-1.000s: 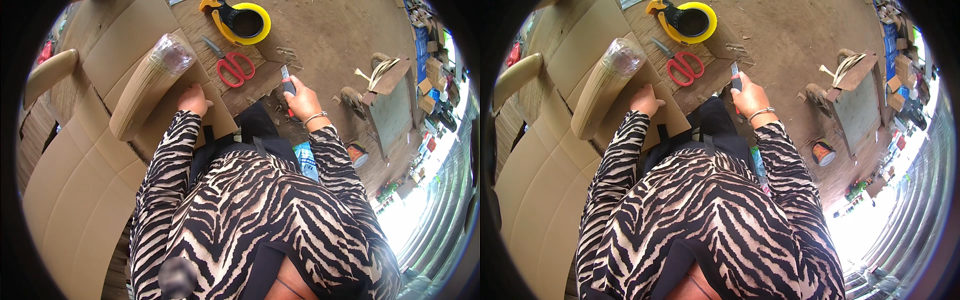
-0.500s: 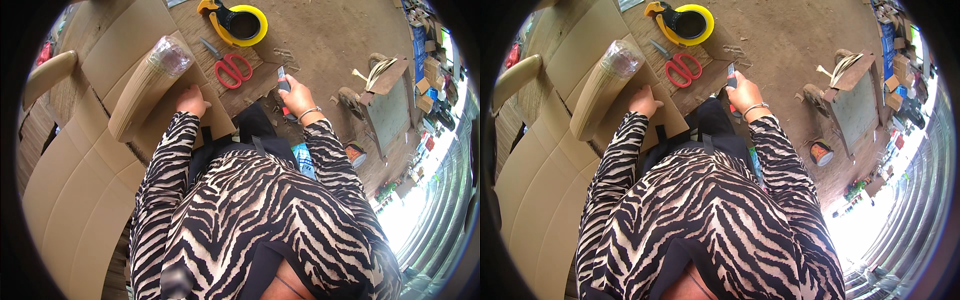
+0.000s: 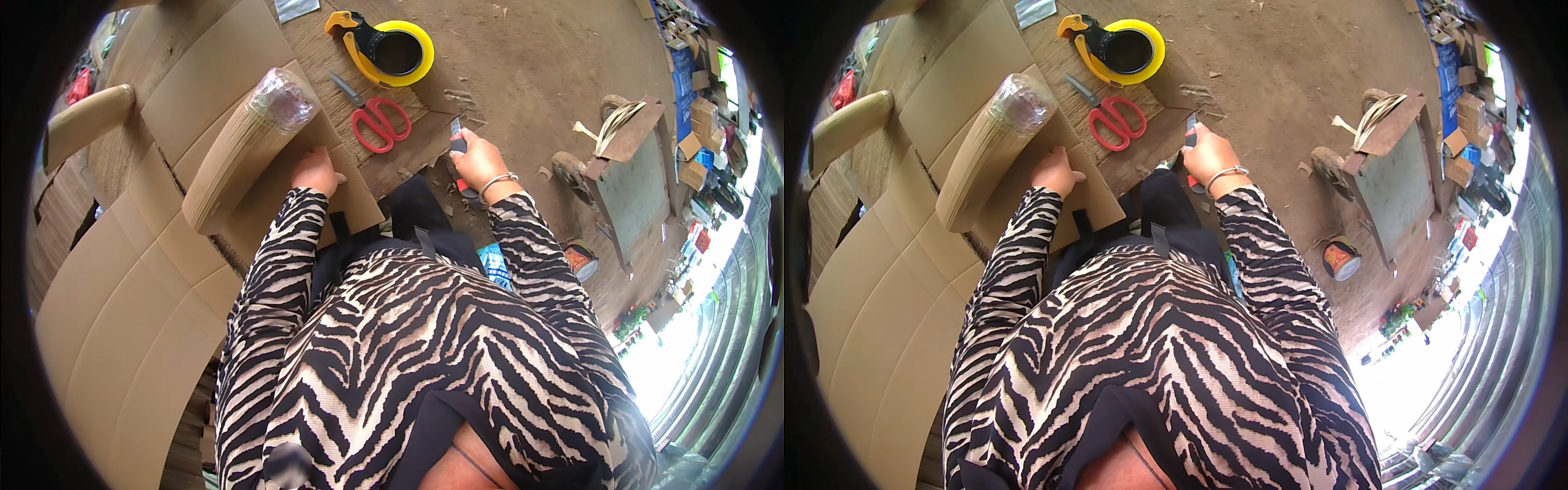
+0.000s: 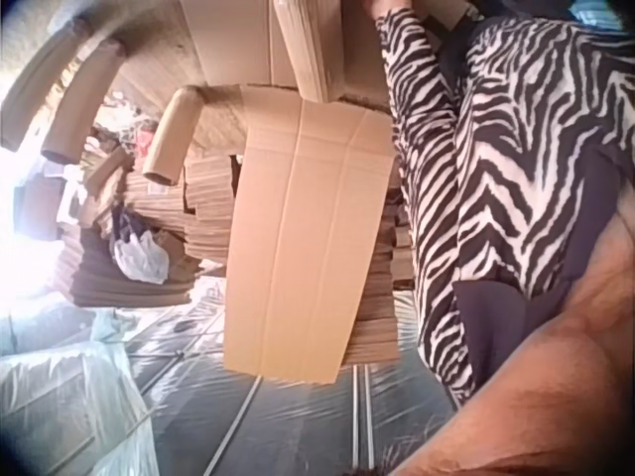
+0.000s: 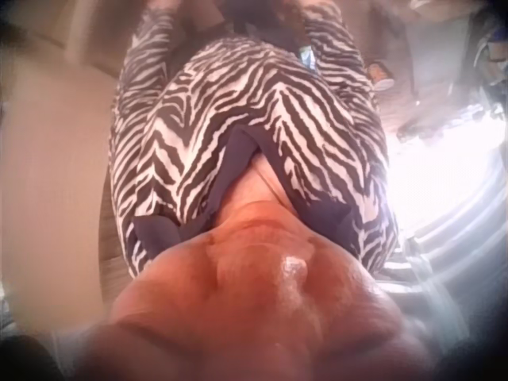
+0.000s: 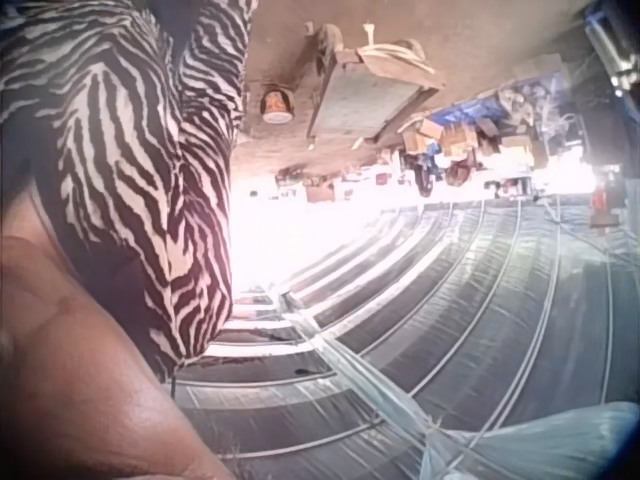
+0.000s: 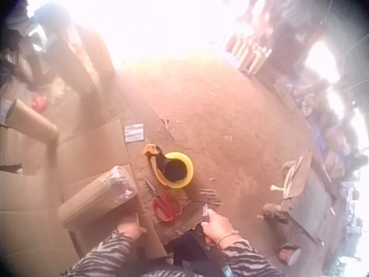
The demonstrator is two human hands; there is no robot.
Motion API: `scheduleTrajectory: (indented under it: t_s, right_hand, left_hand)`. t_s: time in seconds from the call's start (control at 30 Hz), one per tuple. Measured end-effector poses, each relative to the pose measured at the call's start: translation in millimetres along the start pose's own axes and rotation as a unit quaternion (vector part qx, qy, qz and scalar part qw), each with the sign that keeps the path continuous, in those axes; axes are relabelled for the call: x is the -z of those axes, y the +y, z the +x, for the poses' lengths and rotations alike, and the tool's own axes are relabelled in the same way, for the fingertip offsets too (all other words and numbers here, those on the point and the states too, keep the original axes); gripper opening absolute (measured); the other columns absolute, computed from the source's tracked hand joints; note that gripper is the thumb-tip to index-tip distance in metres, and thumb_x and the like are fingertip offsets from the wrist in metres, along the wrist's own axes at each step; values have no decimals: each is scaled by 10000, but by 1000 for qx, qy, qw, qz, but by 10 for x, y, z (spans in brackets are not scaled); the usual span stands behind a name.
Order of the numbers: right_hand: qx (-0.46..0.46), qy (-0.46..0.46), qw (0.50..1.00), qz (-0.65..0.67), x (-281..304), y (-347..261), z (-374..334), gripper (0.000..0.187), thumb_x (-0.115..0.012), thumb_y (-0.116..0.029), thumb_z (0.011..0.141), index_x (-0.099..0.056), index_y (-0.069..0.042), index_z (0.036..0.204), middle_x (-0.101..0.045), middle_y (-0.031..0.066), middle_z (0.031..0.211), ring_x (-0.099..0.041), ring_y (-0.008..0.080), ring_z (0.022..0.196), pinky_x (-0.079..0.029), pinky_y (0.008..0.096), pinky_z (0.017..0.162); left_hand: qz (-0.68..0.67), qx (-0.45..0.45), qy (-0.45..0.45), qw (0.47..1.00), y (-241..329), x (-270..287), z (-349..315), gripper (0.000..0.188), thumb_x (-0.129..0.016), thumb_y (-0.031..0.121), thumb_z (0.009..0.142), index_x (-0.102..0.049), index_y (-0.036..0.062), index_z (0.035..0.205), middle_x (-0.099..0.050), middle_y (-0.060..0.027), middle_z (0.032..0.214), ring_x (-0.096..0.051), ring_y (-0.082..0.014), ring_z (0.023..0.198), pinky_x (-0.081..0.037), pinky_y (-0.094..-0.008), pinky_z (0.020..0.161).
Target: The person assembles a cardboard structure by cutting a large sheet with a utility knife, inserting cylindrical tubes into pre-cut holes, and securing the pieces with a tape dispenser. The work is performed on a wooden table in a cluttered workshop.
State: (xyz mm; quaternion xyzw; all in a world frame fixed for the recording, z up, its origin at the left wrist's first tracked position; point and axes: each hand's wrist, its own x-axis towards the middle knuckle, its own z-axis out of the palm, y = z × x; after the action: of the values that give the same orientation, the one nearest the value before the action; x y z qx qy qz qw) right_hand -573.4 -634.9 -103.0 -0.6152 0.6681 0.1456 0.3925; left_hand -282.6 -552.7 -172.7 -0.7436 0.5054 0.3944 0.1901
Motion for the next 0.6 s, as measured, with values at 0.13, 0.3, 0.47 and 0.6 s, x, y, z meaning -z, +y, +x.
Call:
scheduleTrajectory:
  t_s: [0.13, 0.3, 0.47, 0.6]
  right_hand:
    - [-22, 3, 1000, 0, -34, -76, -28, 481, -659, -225, 848, -552, -32, 1274, -667, 273, 1073, -630, 419, 1060, -499, 459, 919]
    - [-41, -19, 999, -1, -54, -149, 33, 389, -660, -226, 872, -568, -34, 1198, -670, 276, 1065, -632, 425, 1056, -498, 466, 918]
    - [-40, 9, 999, 15, -138, -122, -65, 410, -666, -218, 862, -566, -38, 1217, -673, 273, 1052, -636, 421, 1048, -499, 465, 919]
    - [-5, 32, 998, 53, -177, 91, 43, 570, -678, -230, 824, -532, -55, 1347, -663, 274, 1090, -642, 410, 1046, -504, 445, 910]
  left_hand:
    - [-8, 10, -4, 1000, 24, 14, -9, 652, -852, 328, 703, -541, -5, 1169, -623, -240, 1164, -615, -382, 1099, -508, -453, 927]
    - [-7, 4, -8, 1000, 36, 42, -9, 669, -857, 320, 697, -539, -8, 1186, -611, -249, 1189, -601, -382, 1124, -502, -449, 940]
    - [-11, 7, -9, 1000, 52, 62, -25, 690, -860, 312, 692, -535, -15, 1204, -602, -256, 1208, -593, -384, 1138, -498, -448, 950]
    - [-14, 10, -13, 1000, 65, 97, -49, 700, -860, 314, 691, -532, -24, 1209, -599, -265, 1205, -592, -391, 1137, -494, -447, 959]
